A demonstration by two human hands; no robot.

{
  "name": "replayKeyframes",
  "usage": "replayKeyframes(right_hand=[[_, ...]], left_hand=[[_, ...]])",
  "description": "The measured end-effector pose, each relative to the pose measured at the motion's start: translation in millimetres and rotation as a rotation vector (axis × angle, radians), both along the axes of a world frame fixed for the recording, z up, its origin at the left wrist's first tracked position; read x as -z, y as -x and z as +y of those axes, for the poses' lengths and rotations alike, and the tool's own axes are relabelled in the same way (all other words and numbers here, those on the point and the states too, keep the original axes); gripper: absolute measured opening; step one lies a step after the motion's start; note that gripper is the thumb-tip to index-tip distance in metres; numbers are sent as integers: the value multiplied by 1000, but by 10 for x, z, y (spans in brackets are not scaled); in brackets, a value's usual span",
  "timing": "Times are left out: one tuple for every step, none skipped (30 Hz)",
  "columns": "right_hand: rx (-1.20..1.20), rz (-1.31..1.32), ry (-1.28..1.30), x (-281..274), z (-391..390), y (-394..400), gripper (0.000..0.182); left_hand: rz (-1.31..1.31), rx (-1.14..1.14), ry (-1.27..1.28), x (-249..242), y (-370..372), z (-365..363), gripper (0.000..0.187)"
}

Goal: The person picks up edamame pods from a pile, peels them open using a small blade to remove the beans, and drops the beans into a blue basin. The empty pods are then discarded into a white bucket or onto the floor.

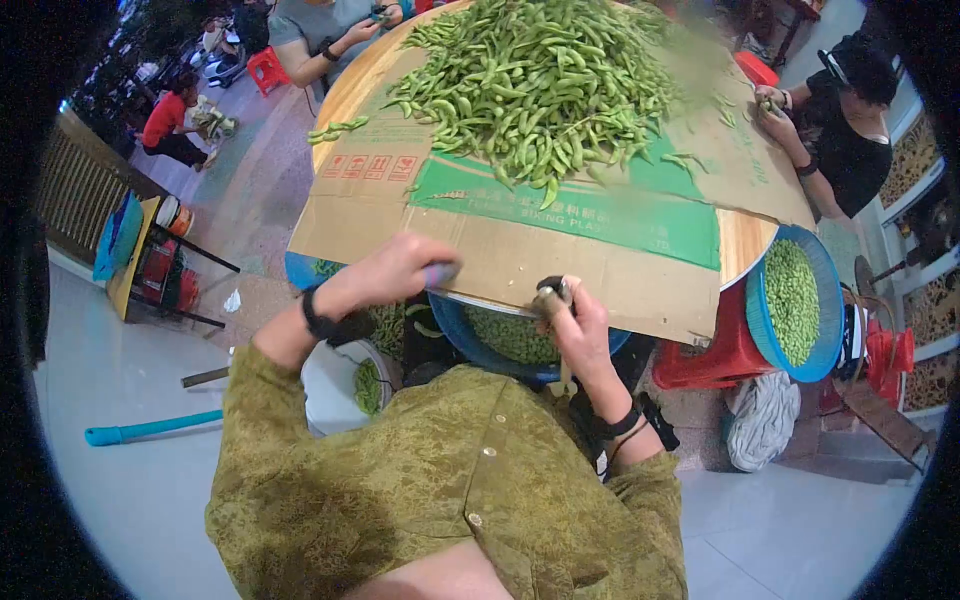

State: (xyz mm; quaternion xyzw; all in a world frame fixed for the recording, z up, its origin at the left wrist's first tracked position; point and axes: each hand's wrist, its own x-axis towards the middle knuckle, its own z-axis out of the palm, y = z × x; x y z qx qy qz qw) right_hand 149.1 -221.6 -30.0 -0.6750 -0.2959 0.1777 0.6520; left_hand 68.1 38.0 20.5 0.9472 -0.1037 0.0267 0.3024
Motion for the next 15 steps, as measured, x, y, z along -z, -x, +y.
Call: replayKeyframes(right_hand=[[13, 134, -99, 30, 11, -49, 10], [26, 267, -198, 67, 20, -91, 12], [29, 283, -235, 107, 38, -120, 16], [25, 279, -232, 111, 34, -128, 16], [48, 226, -200, 115, 39, -123, 19], [67, 174, -169, 119, 56, -110, 22], [51, 174, -169, 106, 59, -101, 22], [65, 189, -171, 77, 48, -99, 25], [73, 207, -175, 55, 50, -93, 28], [94, 150, -151, 50, 62, -84, 31], [117, 189, -151, 59, 70, -73, 31], [137, 226, -151, 71, 74, -70, 31], [118, 258, -157, 70, 56, -86, 30], [101, 288, -160, 75, 40, -114, 29], [90, 319, -222, 96, 49, -138, 29]], left_hand=[[-74, 4, 15, 45, -240, -28, 13], [-94, -15, 18, 82, -479, -79, 14], [-114, -36, 22, 130, -717, -145, 16], [-105, -91, -8, 207, -951, -213, 19], [-94, -151, -41, 278, -1157, -282, 22], [-97, -192, -94, 309, -1320, -353, 24], [-97, -236, -147, 352, -1448, -429, 26], [-132, -283, -192, 429, -1544, -493, 24], [-164, -336, -242, 510, -1632, -529, 22], [-172, -330, -265, 610, -1730, -543, 20], [-180, -328, -291, 661, -1818, -553, 18], [-118, -420, -213, 650, -1861, -601, 15], [-262, -450, -121, 996, -2060, -553, 13], [-157, -452, -74, 812, -1940, -544, 14], [-53, -449, -22, 583, -1793, -589, 14]])
